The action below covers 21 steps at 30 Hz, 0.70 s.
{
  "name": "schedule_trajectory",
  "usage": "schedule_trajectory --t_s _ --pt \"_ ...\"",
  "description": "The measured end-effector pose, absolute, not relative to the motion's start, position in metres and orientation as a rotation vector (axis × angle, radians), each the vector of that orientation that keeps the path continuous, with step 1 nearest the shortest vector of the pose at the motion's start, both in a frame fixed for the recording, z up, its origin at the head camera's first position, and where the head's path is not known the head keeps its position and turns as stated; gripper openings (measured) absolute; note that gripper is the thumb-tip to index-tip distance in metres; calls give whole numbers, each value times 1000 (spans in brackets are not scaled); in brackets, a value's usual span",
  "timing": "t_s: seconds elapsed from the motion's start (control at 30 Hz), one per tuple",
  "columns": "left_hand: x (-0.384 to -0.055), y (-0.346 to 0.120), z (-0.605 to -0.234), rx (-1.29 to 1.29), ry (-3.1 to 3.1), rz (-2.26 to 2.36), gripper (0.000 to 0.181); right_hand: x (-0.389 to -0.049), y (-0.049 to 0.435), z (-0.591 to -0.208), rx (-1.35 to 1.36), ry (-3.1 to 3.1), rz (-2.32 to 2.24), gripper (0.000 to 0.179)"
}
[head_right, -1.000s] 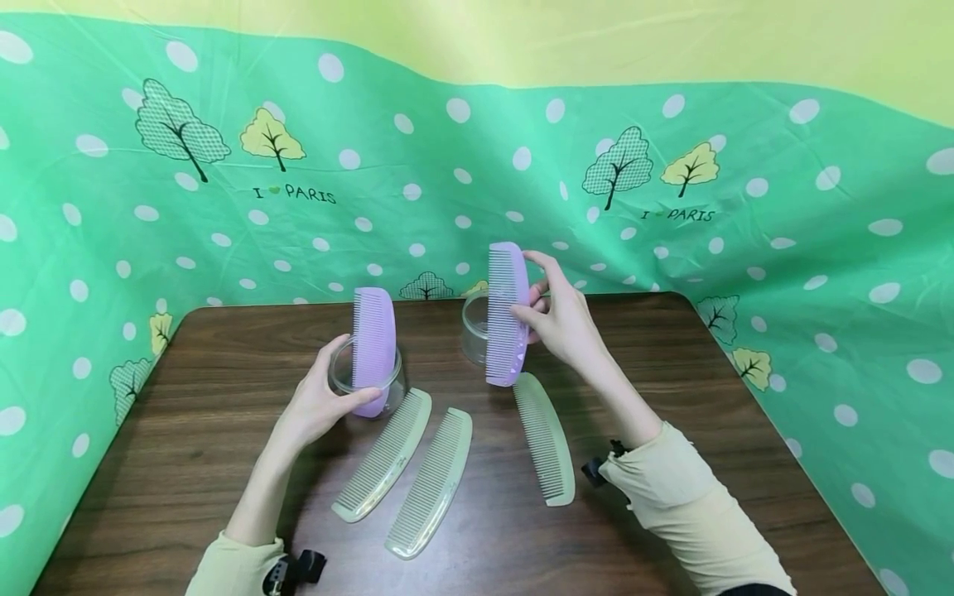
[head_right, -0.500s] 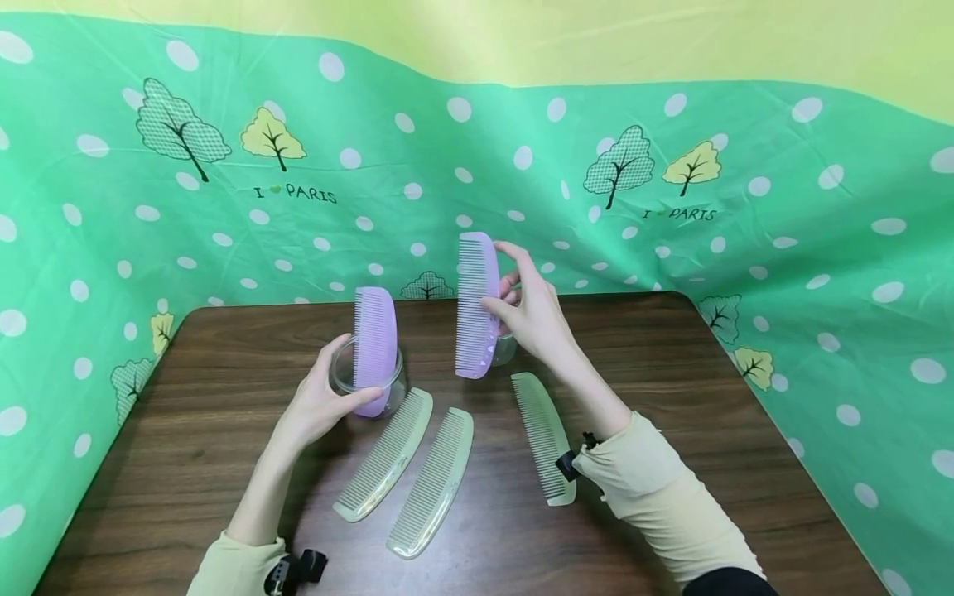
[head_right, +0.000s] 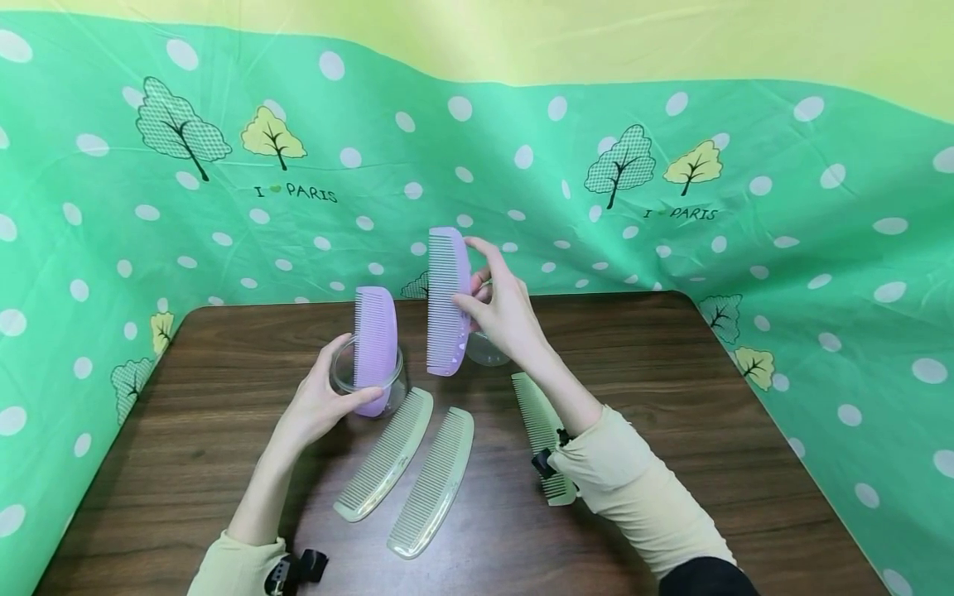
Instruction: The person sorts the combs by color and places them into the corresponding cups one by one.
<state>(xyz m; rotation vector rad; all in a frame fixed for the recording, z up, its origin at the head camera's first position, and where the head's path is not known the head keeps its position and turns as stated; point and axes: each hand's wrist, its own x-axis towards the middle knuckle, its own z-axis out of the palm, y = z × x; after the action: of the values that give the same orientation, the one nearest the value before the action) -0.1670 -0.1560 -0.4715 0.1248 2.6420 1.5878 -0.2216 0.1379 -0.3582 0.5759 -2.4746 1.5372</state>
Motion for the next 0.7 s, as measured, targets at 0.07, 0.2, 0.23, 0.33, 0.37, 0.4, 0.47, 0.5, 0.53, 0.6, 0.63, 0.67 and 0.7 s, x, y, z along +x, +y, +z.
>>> schedule_trajectory --t_s 0.07,0.2,0.23,0.33,0.37,0.4,0.47,0.5,0.53,0.6,0.63,0.67,0.7 --pt "-167 -156 -472 126 2642 1589 106 -222 134 -358 577 -2471 1538 80" --pt "-167 -156 -472 129 2641 1589 106 -222 127 -357 576 -2463 1566 80" --pt "-167 -156 -472 130 2641 1588 106 -222 125 -357 576 -2460 1571 80" --pt "-167 -156 -471 128 2644 1582 105 -223 120 -357 584 -2447 1569 80" --pt "-167 -156 -471 126 2644 1581 105 -223 119 -356 588 -2442 1565 80" --pt "-167 -156 -471 125 2644 1581 105 -224 117 -356 592 -2437 1559 80" --pt "-167 -156 -471 125 2645 1581 105 -225 113 -355 601 -2429 1552 80" --pt "-167 -156 -471 125 2644 1584 105 -225 111 -355 605 -2426 1552 79" --pt "-167 -156 -471 126 2643 1587 105 -226 109 -354 607 -2423 1554 78" --pt "-167 -156 -471 124 2645 1584 105 -226 105 -353 611 -2415 1568 78" --pt "-167 -156 -471 124 2645 1585 106 -226 103 -352 614 -2412 1572 78" --pt "-167 -156 -471 124 2645 1585 106 -226 101 -352 615 -2409 1578 77" --pt "-167 -155 -471 125 2644 1583 106 -227 99 -352 616 -2406 1585 77"
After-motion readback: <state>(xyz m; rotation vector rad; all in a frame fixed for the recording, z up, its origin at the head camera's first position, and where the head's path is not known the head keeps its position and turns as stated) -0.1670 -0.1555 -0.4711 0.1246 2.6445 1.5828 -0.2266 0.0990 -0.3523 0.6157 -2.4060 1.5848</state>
